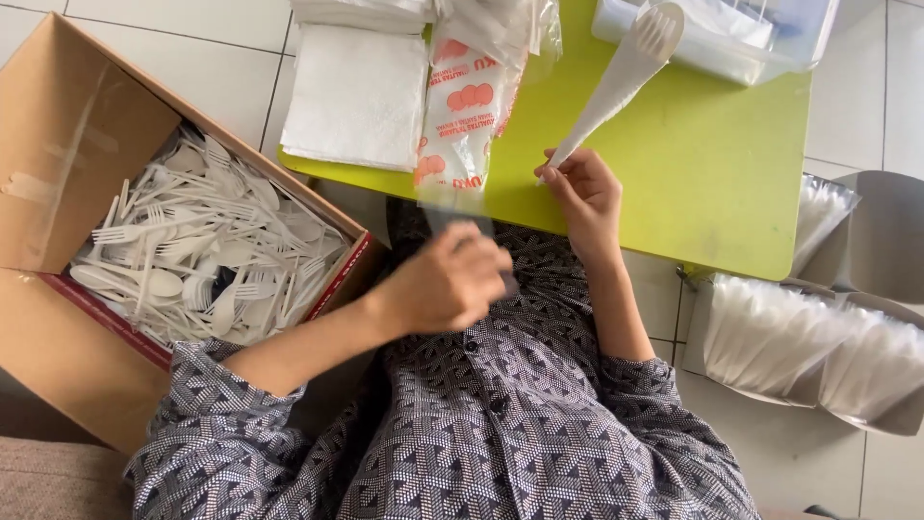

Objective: Wrapping plastic spoons and forks in napkins and placing them into plastic sleeves for packaging.

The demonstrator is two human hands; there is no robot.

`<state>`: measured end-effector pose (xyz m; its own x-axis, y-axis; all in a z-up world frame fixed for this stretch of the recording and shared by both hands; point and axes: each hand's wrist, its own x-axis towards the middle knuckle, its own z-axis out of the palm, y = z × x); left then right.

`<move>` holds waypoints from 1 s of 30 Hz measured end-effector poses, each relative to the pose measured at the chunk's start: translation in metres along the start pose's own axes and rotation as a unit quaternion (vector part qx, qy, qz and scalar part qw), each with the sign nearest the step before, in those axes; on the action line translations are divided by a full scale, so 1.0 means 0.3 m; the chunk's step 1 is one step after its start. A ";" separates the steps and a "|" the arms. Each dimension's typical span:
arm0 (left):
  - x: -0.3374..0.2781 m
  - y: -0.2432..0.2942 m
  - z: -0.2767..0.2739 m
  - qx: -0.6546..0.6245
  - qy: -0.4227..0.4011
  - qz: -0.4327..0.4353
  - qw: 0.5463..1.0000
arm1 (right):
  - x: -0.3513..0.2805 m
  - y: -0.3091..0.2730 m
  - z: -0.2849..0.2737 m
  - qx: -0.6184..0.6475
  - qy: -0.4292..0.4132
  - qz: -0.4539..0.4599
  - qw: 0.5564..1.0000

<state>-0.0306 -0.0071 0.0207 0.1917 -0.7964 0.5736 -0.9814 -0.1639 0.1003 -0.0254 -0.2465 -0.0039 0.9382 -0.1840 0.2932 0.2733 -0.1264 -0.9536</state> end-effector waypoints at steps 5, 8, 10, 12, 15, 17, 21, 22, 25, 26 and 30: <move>0.006 0.016 0.022 -0.268 -0.053 -0.059 0.960 | 0.002 -0.001 -0.004 0.043 0.001 0.028 0.999; -0.005 -0.080 0.041 -0.475 -0.016 -0.189 0.859 | 0.009 0.012 -0.017 0.054 -0.011 0.042 0.998; 0.037 -0.111 0.000 -0.607 0.015 -0.270 0.747 | 0.007 0.016 -0.025 0.062 -0.023 0.052 0.996; 0.127 -0.121 -0.073 -0.698 -0.023 -0.288 0.656 | 0.004 0.026 -0.031 0.088 -0.037 0.043 0.995; 0.147 -0.182 0.034 -0.687 -0.069 -0.311 0.653 | 0.004 0.026 -0.023 0.134 -0.014 0.023 0.991; 0.171 -0.194 0.077 -0.687 -0.076 -0.335 0.640 | 0.006 0.035 -0.034 0.144 -0.010 0.018 0.989; 0.116 -0.210 0.170 -0.644 -0.069 -0.416 0.639 | 0.008 0.070 -0.052 0.164 -0.017 0.045 0.985; 0.119 -0.210 0.152 -0.645 -0.071 -0.417 0.637 | 0.006 0.069 -0.053 0.163 -0.015 0.047 0.985; 0.113 -0.207 0.126 -0.528 -0.095 -0.403 0.741 | 0.002 0.071 -0.050 0.182 -0.032 0.065 0.981; 0.109 -0.203 0.141 -0.528 -0.085 -0.405 0.742 | 0.003 0.070 -0.055 0.185 -0.030 0.069 0.980; 0.086 -0.192 0.193 -0.518 -0.073 -0.409 0.747 | 0.004 0.081 -0.065 0.214 -0.027 0.070 0.974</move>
<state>0.0319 -0.0521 -0.0174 0.6589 -0.7439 -0.1116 -0.0039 -0.1517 0.9884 -0.0218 -0.2690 -0.0254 0.9794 -0.1171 0.1647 0.1940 0.3162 -0.9287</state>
